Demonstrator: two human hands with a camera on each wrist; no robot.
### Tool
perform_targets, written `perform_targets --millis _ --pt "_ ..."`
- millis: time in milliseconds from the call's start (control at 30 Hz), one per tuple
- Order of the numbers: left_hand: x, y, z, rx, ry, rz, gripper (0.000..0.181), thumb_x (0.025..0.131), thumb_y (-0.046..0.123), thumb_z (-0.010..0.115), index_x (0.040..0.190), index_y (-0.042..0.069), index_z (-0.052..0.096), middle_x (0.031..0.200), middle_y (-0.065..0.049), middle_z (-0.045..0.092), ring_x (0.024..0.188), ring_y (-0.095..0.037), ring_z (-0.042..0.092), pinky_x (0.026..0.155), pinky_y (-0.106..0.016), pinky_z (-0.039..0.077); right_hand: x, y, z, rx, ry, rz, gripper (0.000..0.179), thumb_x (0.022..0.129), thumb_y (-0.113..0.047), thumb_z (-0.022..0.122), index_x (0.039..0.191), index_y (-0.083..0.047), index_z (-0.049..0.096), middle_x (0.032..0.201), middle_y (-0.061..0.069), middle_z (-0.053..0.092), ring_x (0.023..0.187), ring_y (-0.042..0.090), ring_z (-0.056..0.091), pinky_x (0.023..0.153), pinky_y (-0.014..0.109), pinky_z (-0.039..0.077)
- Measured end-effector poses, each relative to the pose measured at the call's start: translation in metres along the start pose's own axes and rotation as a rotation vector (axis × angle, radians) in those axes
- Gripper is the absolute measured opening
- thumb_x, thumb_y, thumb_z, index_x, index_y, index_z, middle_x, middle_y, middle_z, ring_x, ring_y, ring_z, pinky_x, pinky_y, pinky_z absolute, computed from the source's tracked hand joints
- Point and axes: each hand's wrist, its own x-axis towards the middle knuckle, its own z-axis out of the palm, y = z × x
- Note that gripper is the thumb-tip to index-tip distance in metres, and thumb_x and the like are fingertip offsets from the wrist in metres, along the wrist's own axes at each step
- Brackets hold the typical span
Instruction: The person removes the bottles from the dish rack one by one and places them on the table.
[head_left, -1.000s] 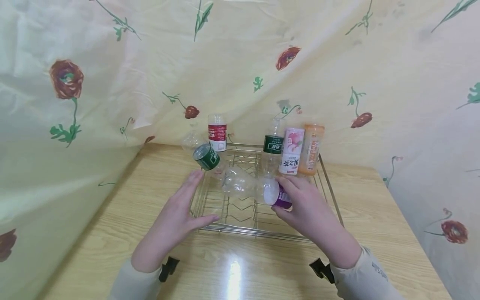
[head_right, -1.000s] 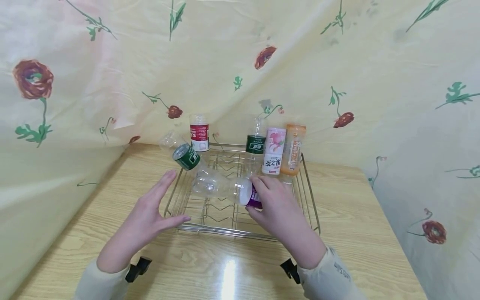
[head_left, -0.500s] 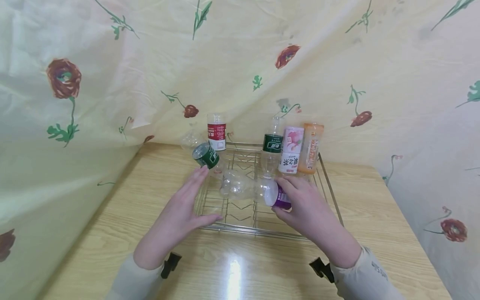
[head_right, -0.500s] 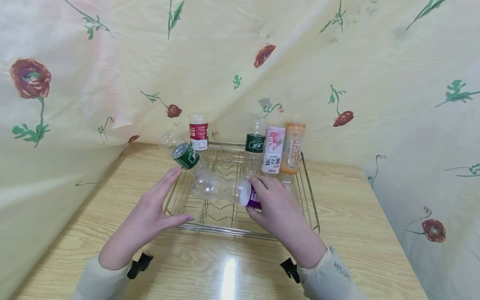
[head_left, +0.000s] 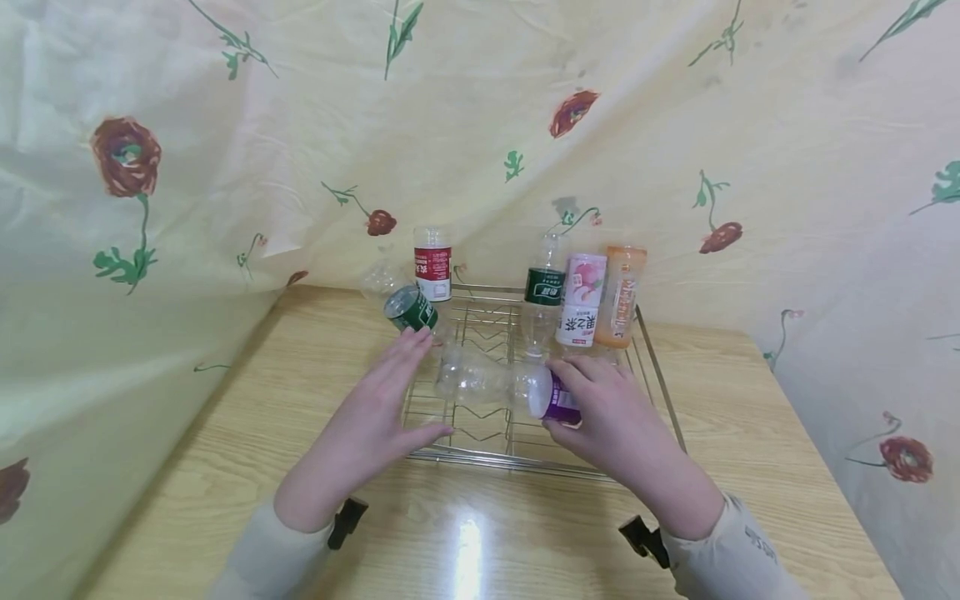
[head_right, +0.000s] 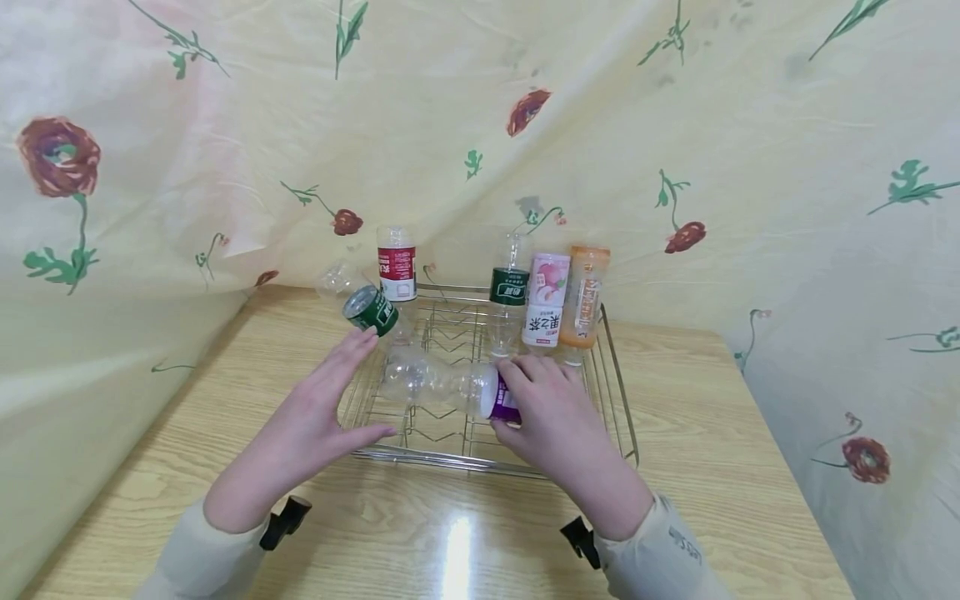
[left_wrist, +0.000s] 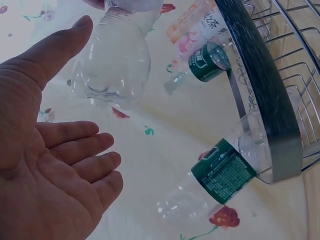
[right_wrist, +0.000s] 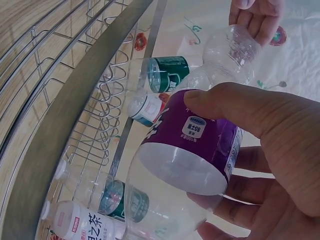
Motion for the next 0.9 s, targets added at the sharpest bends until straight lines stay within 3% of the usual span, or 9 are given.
perform_targets --millis 267,567,700,900 --pt "0.007 0.006 0.0 0.035 -0.032 0.013 0.107 0.075 0.033 0.093 0.157 0.003 0.033 0.163 -0.009 0.03 0.149 -0.029 0.027 0.12 -0.045 0.024 0.002 -0.003 0.002 -0.008 -0.026 -0.004 0.066 0.073 -0.025 0.089 0.129 -0.001 0.065 0.115 0.011 0.068 0.107 0.033 0.062 0.091 0.051 0.048" --pt "0.016 0.008 0.005 0.141 -0.002 0.17 0.097 0.073 0.032 0.094 0.148 -0.005 0.045 0.154 -0.02 0.043 0.143 -0.035 0.038 0.12 -0.046 0.025 0.001 -0.005 0.003 -0.012 -0.047 -0.009 0.066 0.073 -0.025 0.09 0.129 -0.001 0.065 0.115 0.01 0.067 0.105 0.032 0.061 0.096 0.052 0.047" --pt "0.016 0.009 0.004 0.167 -0.026 0.173 0.097 0.073 0.033 0.093 0.148 -0.006 0.045 0.154 -0.02 0.043 0.143 -0.036 0.038 0.119 -0.048 0.026 0.002 -0.006 0.003 -0.022 -0.048 -0.014 0.066 0.073 -0.026 0.09 0.129 -0.001 0.065 0.115 0.01 0.067 0.105 0.032 0.061 0.097 0.051 0.046" --pt "0.018 0.014 0.003 0.222 -0.064 0.161 0.096 0.074 0.034 0.093 0.147 -0.006 0.046 0.153 -0.02 0.043 0.143 -0.035 0.038 0.122 -0.042 0.018 0.004 -0.011 0.003 -0.035 -0.056 -0.015 0.067 0.073 -0.027 0.09 0.13 -0.001 0.065 0.117 0.011 0.067 0.107 0.032 0.061 0.098 0.053 0.046"
